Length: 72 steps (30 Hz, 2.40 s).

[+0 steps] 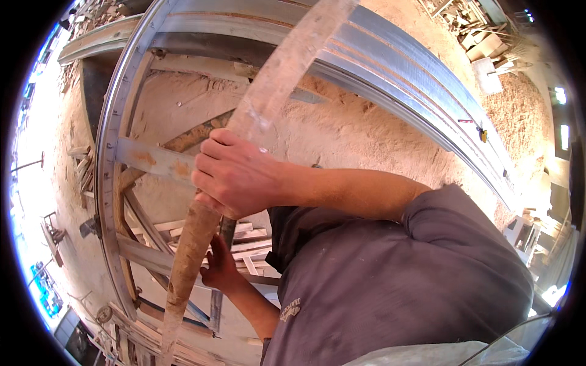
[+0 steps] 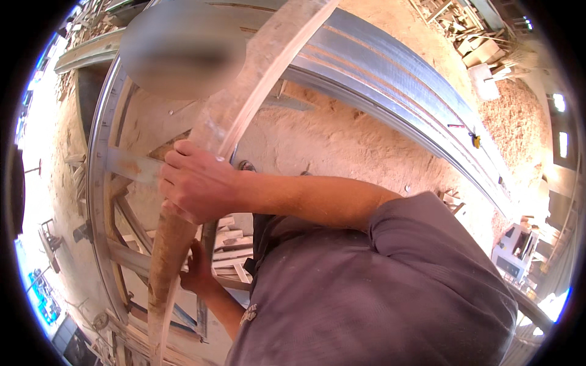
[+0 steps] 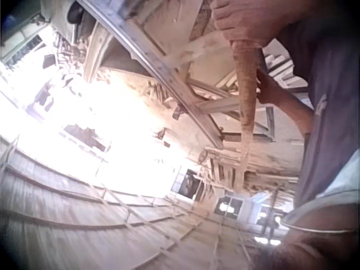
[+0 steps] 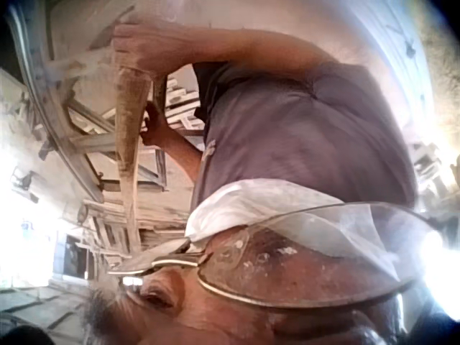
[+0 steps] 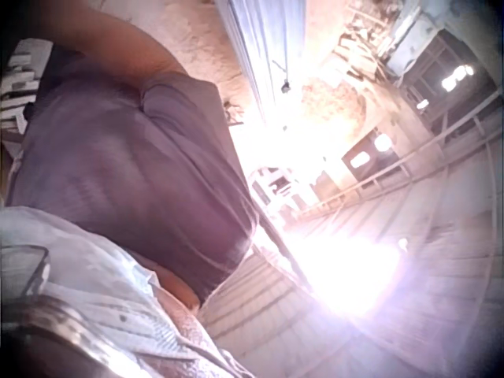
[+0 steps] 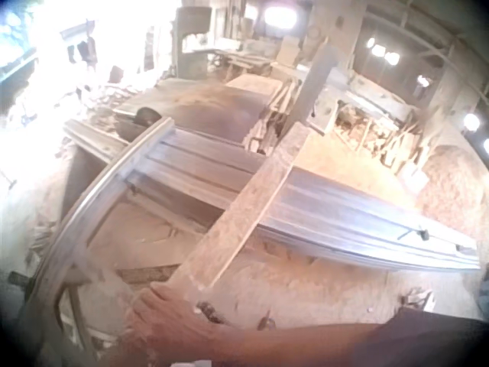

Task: The person carries a curved wooden board to a workbench, uses a tape measure and pencil to mark measurements, and feeds the board through a table saw to trim it.

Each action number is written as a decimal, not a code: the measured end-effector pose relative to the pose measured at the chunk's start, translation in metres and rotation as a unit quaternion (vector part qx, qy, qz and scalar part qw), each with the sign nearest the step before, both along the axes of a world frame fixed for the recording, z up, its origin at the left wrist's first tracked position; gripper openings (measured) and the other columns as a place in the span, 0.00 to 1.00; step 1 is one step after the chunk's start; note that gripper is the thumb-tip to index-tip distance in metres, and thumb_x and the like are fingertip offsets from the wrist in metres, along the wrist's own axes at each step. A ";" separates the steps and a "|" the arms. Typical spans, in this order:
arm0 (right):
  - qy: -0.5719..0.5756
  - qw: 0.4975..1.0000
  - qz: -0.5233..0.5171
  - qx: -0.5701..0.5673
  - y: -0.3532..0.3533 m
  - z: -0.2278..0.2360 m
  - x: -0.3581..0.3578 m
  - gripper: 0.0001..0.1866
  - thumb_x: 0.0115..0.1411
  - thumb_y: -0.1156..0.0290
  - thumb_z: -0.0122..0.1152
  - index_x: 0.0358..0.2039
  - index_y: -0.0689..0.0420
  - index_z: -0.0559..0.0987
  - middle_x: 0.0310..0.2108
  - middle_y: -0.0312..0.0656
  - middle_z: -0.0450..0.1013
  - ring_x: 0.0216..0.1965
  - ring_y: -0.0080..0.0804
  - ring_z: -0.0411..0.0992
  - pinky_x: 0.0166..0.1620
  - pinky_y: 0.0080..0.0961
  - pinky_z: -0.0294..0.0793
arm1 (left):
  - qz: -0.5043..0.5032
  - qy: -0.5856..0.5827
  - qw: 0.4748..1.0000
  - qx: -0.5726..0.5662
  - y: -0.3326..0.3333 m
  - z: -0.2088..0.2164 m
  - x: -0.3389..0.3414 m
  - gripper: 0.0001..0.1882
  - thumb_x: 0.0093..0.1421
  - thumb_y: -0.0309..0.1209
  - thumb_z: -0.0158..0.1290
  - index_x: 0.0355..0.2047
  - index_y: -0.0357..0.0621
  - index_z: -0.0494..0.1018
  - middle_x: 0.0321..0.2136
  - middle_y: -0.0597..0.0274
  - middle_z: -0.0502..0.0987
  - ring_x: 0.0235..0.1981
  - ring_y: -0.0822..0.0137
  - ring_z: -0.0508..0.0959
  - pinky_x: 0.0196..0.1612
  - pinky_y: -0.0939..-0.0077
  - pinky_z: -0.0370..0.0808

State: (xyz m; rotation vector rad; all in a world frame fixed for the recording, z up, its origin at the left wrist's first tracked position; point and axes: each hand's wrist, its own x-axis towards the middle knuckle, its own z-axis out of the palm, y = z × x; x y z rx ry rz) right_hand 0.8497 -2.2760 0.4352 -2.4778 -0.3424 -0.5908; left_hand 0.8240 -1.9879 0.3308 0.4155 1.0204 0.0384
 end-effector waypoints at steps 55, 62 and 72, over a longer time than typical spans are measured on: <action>0.305 0.630 -0.709 -0.089 -0.533 -0.133 -0.765 0.27 0.66 0.65 0.51 0.66 0.40 0.68 0.71 0.36 0.54 0.75 0.42 0.41 0.74 0.58 0.32 | -0.834 -0.011 0.372 0.407 -0.165 -0.101 -0.320 0.22 0.66 0.42 0.48 0.52 0.37 0.68 0.51 0.51 0.76 0.49 0.53 0.77 0.52 0.59 0.72; 0.461 0.498 -0.734 -0.013 -0.615 -0.109 -0.904 0.23 0.62 0.71 0.58 0.58 0.49 0.75 0.66 0.43 0.63 0.68 0.41 0.59 0.68 0.54 0.56 | -0.836 -0.166 0.337 0.401 -0.282 -0.042 -0.323 0.23 0.66 0.39 0.50 0.54 0.34 0.68 0.47 0.48 0.78 0.45 0.55 0.79 0.47 0.64 0.76; -0.015 0.922 -0.370 -0.111 -0.545 -0.129 -0.659 0.17 0.53 0.62 0.66 0.42 0.51 0.75 0.45 0.42 0.70 0.57 0.46 0.65 0.62 0.45 0.61 | -0.846 -0.006 0.373 0.381 -0.309 -0.117 -0.362 0.29 0.66 0.34 0.50 0.63 0.30 0.59 0.50 0.41 0.76 0.45 0.51 0.80 0.48 0.64 0.77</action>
